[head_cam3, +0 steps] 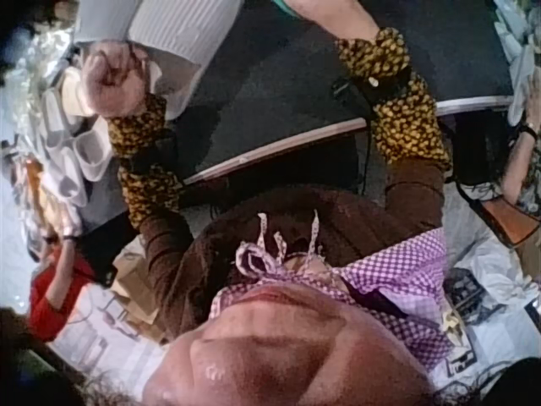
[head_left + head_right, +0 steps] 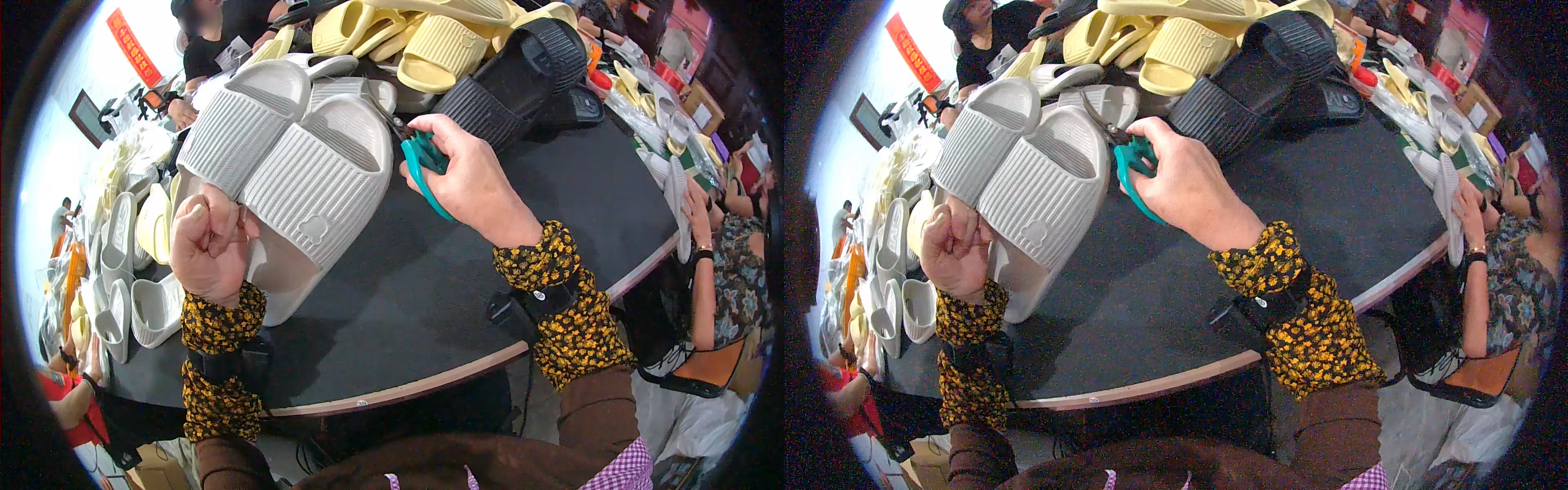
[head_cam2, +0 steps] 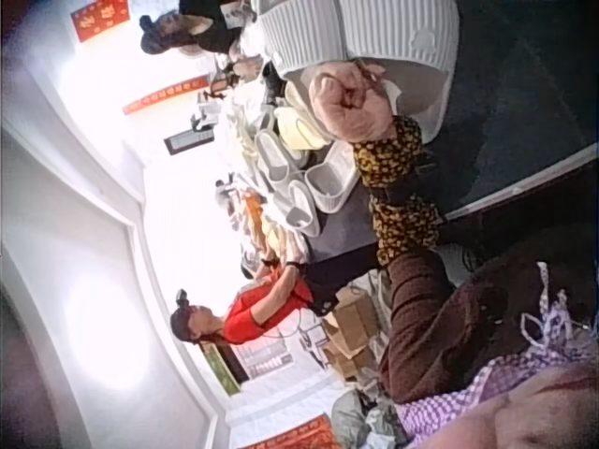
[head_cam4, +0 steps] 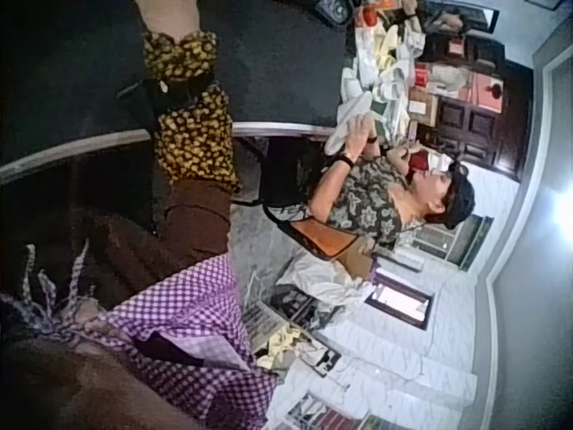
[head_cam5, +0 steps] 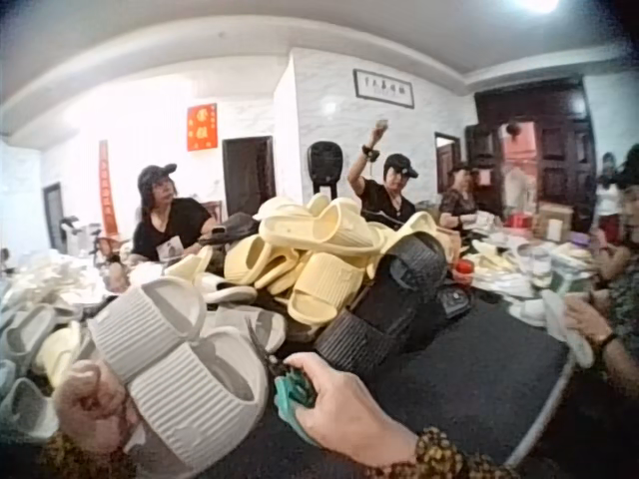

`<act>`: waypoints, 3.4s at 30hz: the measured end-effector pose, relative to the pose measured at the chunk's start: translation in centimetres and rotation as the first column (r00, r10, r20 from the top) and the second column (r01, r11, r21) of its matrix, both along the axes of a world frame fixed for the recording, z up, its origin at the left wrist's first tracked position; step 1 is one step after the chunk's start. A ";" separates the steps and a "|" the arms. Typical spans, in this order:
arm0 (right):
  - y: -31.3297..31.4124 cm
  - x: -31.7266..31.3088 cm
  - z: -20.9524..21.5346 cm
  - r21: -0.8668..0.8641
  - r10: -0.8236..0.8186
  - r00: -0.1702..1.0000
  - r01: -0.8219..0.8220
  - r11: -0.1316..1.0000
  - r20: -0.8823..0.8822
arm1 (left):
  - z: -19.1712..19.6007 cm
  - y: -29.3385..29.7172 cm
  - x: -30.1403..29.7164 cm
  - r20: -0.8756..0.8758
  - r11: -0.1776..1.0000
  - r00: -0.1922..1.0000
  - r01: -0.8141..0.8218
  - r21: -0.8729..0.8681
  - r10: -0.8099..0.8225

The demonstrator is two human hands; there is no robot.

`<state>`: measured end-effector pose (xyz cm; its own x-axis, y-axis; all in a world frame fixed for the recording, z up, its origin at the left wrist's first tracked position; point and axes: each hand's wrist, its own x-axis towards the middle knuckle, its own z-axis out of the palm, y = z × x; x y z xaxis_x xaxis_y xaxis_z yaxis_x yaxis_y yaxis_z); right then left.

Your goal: Trimming excess material and loose threads from manufactured foam sandals using scissors.

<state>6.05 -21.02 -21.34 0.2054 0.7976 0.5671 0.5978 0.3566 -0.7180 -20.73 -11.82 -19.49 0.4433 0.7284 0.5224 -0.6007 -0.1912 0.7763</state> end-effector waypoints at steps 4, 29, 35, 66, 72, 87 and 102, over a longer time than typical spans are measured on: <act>-0.1 0.5 0.1 -0.062 -0.033 0.999 0.033 0.997 0.005 | -0.1 0.2 -0.1 0.017 1.000 1.000 0.013 0.012 -0.013; -0.4 1.7 -0.1 -0.085 0.097 0.994 -0.093 0.992 0.050 | -0.1 0.3 -0.5 -0.030 0.999 0.999 -0.018 0.050 0.020; -0.1 1.9 -0.4 -0.080 0.060 0.994 -0.053 0.995 0.092 | -0.3 0.6 -0.6 -0.016 0.999 1.000 0.006 0.035 -0.006; -0.1 1.6 -0.1 0.033 -0.073 0.986 0.078 0.996 -0.148 | -2.1 0.2 1.6 -0.287 0.977 0.956 -0.119 -0.175 0.065; 0.2 1.1 -0.4 0.056 -0.101 0.993 0.104 0.993 -0.054 | -2.7 0.4 1.4 -0.490 0.976 0.870 -0.148 -0.162 0.051; 0.3 1.3 -1.6 -0.012 -0.149 0.988 0.150 0.989 0.039 | -3.5 2.0 1.0 -0.795 0.928 0.484 -0.253 0.274 0.366; 0.6 1.4 -2.2 -0.067 -0.151 0.986 0.155 0.986 0.070 | -3.7 1.1 0.9 -0.769 0.813 0.347 0.030 0.581 0.537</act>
